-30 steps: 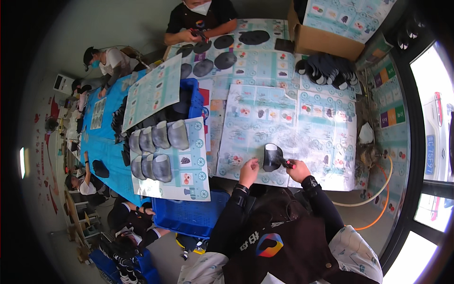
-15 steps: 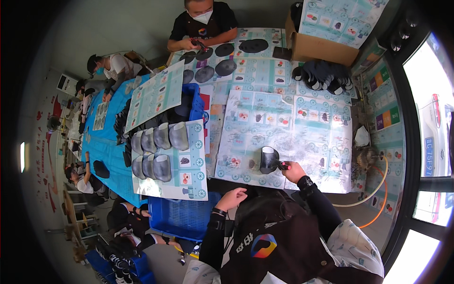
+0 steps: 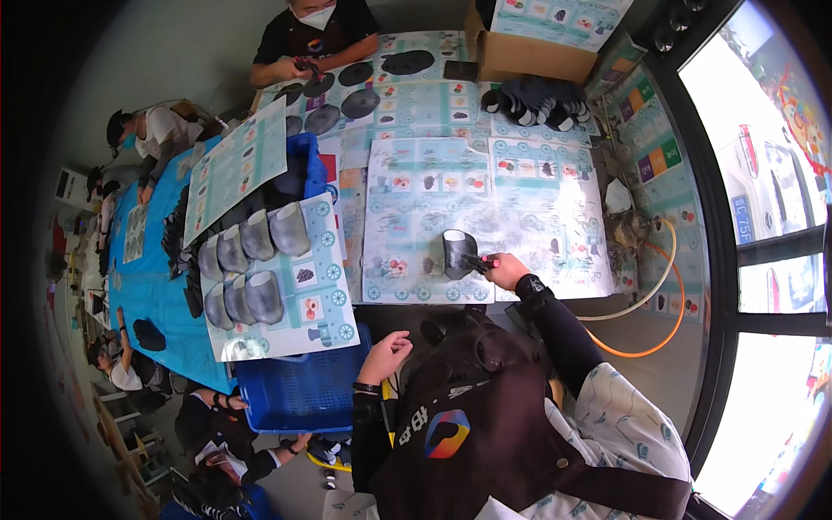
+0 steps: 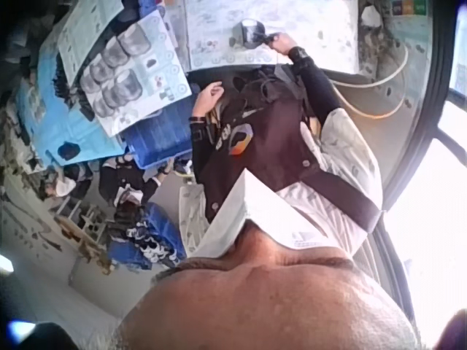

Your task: Apply adhesive to shoe components using a manual spray tool.

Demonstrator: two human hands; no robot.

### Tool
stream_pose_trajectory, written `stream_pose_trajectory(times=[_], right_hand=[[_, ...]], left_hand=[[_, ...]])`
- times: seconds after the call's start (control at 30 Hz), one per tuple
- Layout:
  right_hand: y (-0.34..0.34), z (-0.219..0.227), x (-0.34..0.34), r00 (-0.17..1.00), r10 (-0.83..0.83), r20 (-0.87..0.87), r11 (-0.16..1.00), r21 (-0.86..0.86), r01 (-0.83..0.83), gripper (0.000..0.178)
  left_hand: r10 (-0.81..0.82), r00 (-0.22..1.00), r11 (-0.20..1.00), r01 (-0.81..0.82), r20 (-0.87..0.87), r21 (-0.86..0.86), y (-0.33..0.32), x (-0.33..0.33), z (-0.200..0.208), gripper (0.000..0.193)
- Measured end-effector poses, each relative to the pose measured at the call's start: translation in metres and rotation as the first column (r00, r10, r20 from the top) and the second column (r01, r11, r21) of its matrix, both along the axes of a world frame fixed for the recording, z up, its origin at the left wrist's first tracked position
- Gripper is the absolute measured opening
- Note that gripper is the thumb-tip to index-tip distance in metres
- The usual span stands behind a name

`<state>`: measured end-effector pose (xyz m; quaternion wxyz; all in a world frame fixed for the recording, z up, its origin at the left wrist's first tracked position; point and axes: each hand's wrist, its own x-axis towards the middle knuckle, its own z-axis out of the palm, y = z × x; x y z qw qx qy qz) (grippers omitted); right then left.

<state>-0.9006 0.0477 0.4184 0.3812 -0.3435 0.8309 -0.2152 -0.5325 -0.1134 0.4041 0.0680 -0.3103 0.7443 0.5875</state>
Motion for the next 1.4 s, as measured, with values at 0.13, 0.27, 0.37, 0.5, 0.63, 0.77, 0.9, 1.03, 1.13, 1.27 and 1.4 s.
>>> stream_pose_trajectory(times=[0.13, 0.27, 0.37, 0.5, 0.63, 0.77, 0.9, 1.03, 1.13, 1.27, 1.4], right_hand=[[0.007, -0.013, 0.005, 0.982, -0.178, -0.068, 0.980, -0.099, 0.171, 0.033], [0.012, -0.018, 0.002, 0.999, -0.037, 0.008, 0.999, -0.005, 0.037, 0.034], [0.016, -0.023, 0.012, 0.989, -0.147, -0.001, 0.989, -0.031, 0.147, 0.037], [0.018, -0.027, 0.013, 0.975, -0.209, 0.081, 0.975, -0.061, 0.214, 0.041], [0.023, -0.037, 0.017, 0.973, -0.169, 0.154, 0.981, -0.065, 0.181, 0.042], [0.024, -0.042, 0.023, 0.965, -0.182, 0.188, 0.974, -0.100, 0.203, 0.041], [0.026, -0.033, 0.014, 0.987, -0.114, 0.112, 0.988, -0.092, 0.125, 0.039], [0.027, -0.025, -0.002, 0.986, -0.167, -0.005, 0.984, -0.063, 0.166, 0.028], [0.022, -0.017, -0.005, 0.978, -0.191, -0.079, 0.980, -0.069, 0.186, 0.021], [0.021, -0.022, -0.002, 0.983, -0.173, 0.058, 0.981, -0.080, 0.177, 0.029], [0.021, -0.032, -0.009, 0.992, -0.082, 0.093, 0.996, -0.015, 0.084, 0.035]], left_hand=[[-0.050, 0.997, 0.998, 0.047, 0.061, 0.039, 0.014, 0.012, -0.014, 0.041], [-0.051, 0.998, 0.997, 0.049, 0.045, 0.054, 0.021, 0.019, -0.022, 0.042], [-0.035, 0.995, 0.998, 0.030, 0.090, 0.053, 0.019, 0.016, -0.018, 0.042], [-0.021, 0.998, 0.999, 0.018, 0.066, 0.046, 0.013, -0.009, -0.018, 0.039], [-0.022, 1.000, 0.998, 0.023, 0.022, -0.050, 0.008, -0.056, -0.012, 0.034], [0.041, 0.998, 0.993, -0.045, -0.039, -0.110, -0.003, -0.095, -0.035, 0.030], [0.175, 0.983, 0.964, -0.181, -0.049, -0.192, -0.012, -0.137, -0.061, 0.027], [0.211, 0.976, 0.950, -0.217, -0.050, -0.225, -0.015, -0.187, -0.078, 0.027], [0.212, 0.973, 0.935, -0.228, -0.087, -0.271, -0.021, -0.205, -0.100, 0.032], [0.247, 0.967, 0.933, -0.253, -0.056, -0.256, -0.014, -0.228, -0.104, 0.033], [0.240, 0.970, 0.940, -0.244, -0.048, -0.238, -0.002, -0.241, -0.092, 0.032]])
